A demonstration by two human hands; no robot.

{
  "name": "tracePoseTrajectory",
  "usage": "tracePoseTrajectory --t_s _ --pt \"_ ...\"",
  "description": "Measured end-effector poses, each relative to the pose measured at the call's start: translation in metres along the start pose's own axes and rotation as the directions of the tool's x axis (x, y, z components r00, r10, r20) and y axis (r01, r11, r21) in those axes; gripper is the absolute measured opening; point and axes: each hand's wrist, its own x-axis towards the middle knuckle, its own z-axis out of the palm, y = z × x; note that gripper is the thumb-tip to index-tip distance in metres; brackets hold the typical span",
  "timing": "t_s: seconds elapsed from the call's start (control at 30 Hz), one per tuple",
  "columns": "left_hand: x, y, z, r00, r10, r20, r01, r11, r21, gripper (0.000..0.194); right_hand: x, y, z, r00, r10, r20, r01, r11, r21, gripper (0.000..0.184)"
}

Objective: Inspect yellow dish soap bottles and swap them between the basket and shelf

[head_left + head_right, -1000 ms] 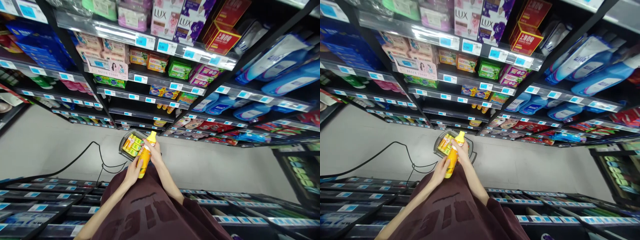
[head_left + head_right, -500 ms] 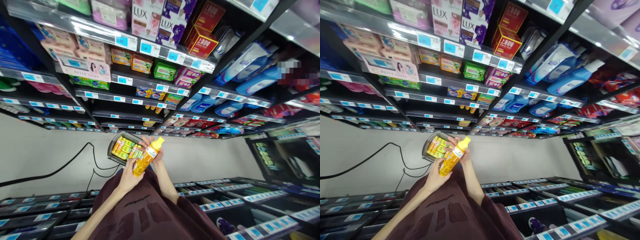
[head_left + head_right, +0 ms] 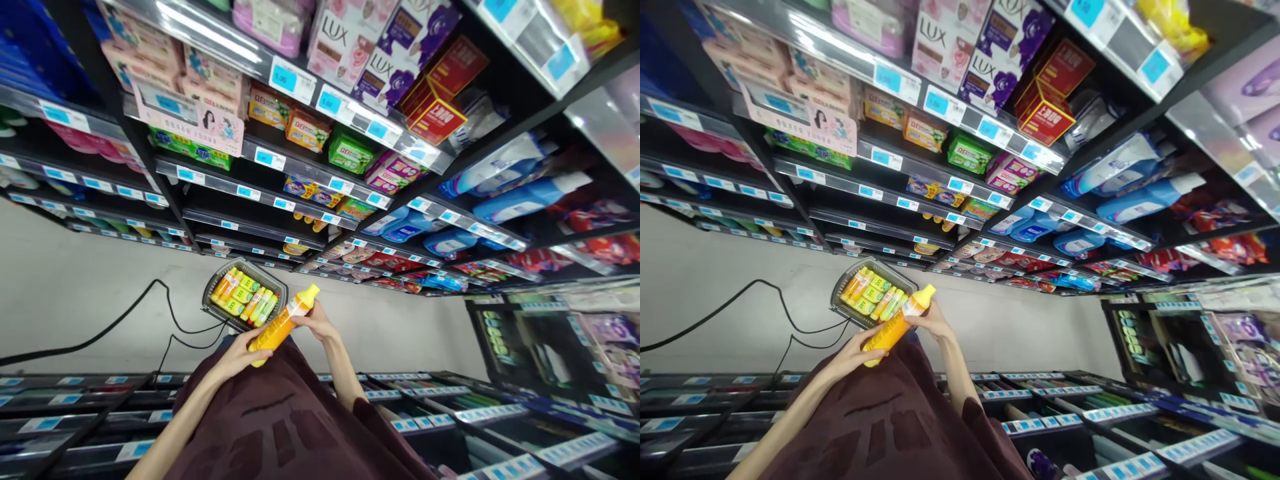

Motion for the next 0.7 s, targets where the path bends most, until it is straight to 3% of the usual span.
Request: tracePoseTrajectory --t_s 0.1,0.27,0.5,0.7 --pt "0.005 -0.004 0.004 0.989 -0.145 0.020 0.145 0.954 -0.264 0.077 0.016 0.002 0.008 0.976 0.028 -0.218 -0.043 0.997 -0.065 0.050" --pt "0.031 -0.015 0.007 0.927 -0.277 -0.251 0.159 0.900 -0.405 0.057 0.052 -0.005 0.007 0.925 0.002 -0.380 -0.049 0.992 -0.113 0.053" --pt "0.051 -0.028 0.005 0.924 -0.261 -0.280 0.119 0.891 -0.438 0.050 0.082 -0.009 -0.005 0.877 -0.064 -0.477 -0.022 0.985 -0.172 0.061" --pt "0.052 -0.048 0.003 0.899 -0.273 -0.342 0.180 0.943 -0.280 0.057 0.108 -0.018 -0.028 0.830 -0.176 -0.529 0.039 0.965 -0.260 0.068"
